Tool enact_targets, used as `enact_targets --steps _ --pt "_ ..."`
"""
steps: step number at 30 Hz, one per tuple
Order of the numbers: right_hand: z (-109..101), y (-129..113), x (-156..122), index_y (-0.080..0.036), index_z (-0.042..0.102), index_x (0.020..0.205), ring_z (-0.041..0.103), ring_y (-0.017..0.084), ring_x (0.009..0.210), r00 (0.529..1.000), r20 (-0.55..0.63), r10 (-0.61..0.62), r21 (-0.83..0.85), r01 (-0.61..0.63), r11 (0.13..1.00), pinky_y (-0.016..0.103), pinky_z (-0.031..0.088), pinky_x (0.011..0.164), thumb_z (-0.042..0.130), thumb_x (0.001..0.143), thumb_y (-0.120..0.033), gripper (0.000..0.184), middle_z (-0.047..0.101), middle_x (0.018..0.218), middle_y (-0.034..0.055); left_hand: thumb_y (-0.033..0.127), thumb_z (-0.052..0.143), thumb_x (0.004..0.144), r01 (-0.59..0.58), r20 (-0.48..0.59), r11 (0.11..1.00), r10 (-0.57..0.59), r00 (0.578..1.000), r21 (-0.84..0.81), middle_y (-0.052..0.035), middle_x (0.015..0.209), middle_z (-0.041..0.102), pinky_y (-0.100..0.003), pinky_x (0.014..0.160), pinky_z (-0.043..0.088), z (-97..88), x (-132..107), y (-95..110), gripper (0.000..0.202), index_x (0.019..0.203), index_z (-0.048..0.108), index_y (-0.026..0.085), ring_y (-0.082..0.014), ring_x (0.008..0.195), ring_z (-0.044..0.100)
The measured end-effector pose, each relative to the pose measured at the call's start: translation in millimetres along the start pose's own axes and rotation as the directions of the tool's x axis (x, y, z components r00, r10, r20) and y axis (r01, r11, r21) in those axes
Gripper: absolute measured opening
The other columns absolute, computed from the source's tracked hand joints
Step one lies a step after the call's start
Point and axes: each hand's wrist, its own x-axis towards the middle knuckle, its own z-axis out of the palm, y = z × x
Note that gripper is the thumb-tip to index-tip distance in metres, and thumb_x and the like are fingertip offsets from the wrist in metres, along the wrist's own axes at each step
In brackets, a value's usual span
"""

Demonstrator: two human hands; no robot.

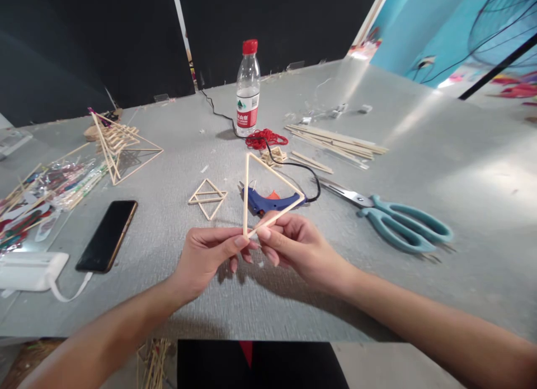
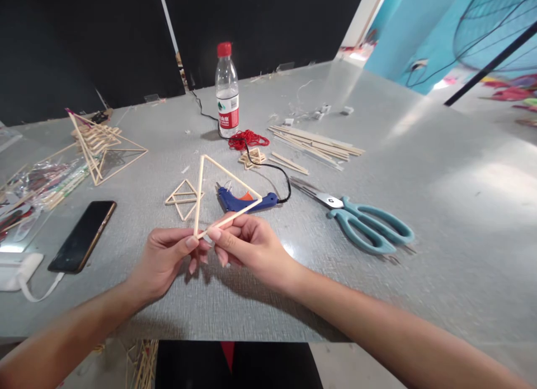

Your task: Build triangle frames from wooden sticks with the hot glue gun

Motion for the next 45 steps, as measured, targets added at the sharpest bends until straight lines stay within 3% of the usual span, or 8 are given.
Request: enact_targets --steps 5,16,26,31,33,36,39,45 --pt "0.2 -4.7 -0.7 -0.017 0.063 0.081 0.04 0.005 0.045 0.999 0.04 -0.027 -0.002 0.027 1.0 0.019 0.024 0.042 0.075 0.094 -0.048 0.035 0.057 0.054 -0.0046 0.031 0.081 0.089 -0.004 -0.005 1.0 0.005 1.0 0.013 -0.0036 0.069 0.074 -0.012 0.049 0.052 3.4 -0.3 2.4 0.011 0.095 0.086 0.022 -0.0091 0.062 0.068" --pt "1.6 -5.9 -1.5 -0.016 0.066 0.084 0.044 0.004 0.046 0.997 0.015 -0.077 -0.009 0.077 0.997 0.016 0.029 0.041 0.073 0.096 -0.042 0.029 0.057 0.056 -0.0049 0.034 0.081 0.09 -0.04 0.024 0.997 0.039 0.999 0.061 -0.0037 0.074 0.076 -0.013 0.051 0.054 0.1 -0.9 1.4 0.015 0.1 0.085 0.024 -0.0105 0.066 0.071" --pt "6.2 -7.3 -2.9 -0.016 0.066 0.082 0.057 0.007 0.053 0.972 0.014 -0.236 -0.066 0.237 0.969 0.019 0.043 0.048 0.076 0.094 -0.033 0.023 0.063 0.062 -0.0028 0.033 0.08 0.091 -0.044 -0.016 0.994 0.046 0.999 0.099 -0.0057 0.074 0.078 -0.01 0.05 0.05 3.3 0.2 2.8 0.014 0.087 0.086 0.021 -0.007 0.059 0.067" --pt "6.7 0.3 -5.0 -0.018 0.07 0.088 0.061 0.008 0.057 0.944 -0.081 -0.321 -0.178 0.303 0.936 0.02 0.044 0.051 0.075 0.095 -0.03 0.015 0.067 0.07 -0.0007 0.035 0.082 0.089 -0.004 -0.049 1.0 0.003 0.999 -0.02 -0.0033 0.074 0.076 -0.013 0.048 0.05 3.4 1.6 1.5 0.014 0.09 0.084 0.021 -0.0085 0.06 0.066" --pt "6.6 0.4 -4.8 -0.018 0.069 0.088 0.056 0.007 0.053 0.955 -0.085 -0.286 -0.146 0.272 0.951 0.02 0.04 0.047 0.076 0.094 -0.033 0.018 0.063 0.065 -0.0026 0.037 0.084 0.086 0.03 -0.029 0.996 -0.032 0.999 -0.078 -0.0022 0.075 0.075 -0.013 0.048 0.05 3.7 1.4 2.7 0.015 0.092 0.083 0.023 -0.009 0.063 0.065" --pt "5.0 -1.1 -2.5 -0.017 0.065 0.088 0.045 0.006 0.046 0.989 0.025 -0.149 -0.029 0.149 0.988 0.02 0.031 0.043 0.075 0.095 -0.04 0.026 0.057 0.056 -0.0056 0.039 0.089 0.081 0.077 0.01 0.988 -0.077 0.997 -0.131 -0.0017 0.072 0.072 -0.014 0.049 0.049 5.2 0.3 5.7 0.02 0.089 0.083 0.021 -0.0089 0.062 0.063" --pt "1.9 0.3 -0.1 -0.016 0.065 0.091 0.037 0.005 0.043 0.993 0.108 -0.042 0.048 0.037 0.998 0.021 0.024 0.043 0.072 0.097 -0.045 0.03 0.054 0.054 -0.0068 0.04 0.089 0.08 0.125 0.043 0.979 -0.119 0.992 -0.159 -0.0019 0.072 0.072 -0.013 0.049 0.047 6.3 -0.5 7.2 0.023 0.081 0.081 0.019 -0.0068 0.059 0.059" --pt "-0.5 0.7 1.0 -0.017 0.061 0.09 0.035 0.005 0.044 0.992 0.124 -0.013 0.026 0.01 1.0 0.022 0.022 0.044 0.071 0.097 -0.048 0.033 0.053 0.054 -0.0077 0.039 0.088 0.082 0.18 0.065 0.968 -0.171 0.983 -0.175 0.0002 0.068 0.068 -0.011 0.05 0.044 3.7 0.5 7.2 0.022 0.081 0.081 0.018 -0.0036 0.056 0.056"
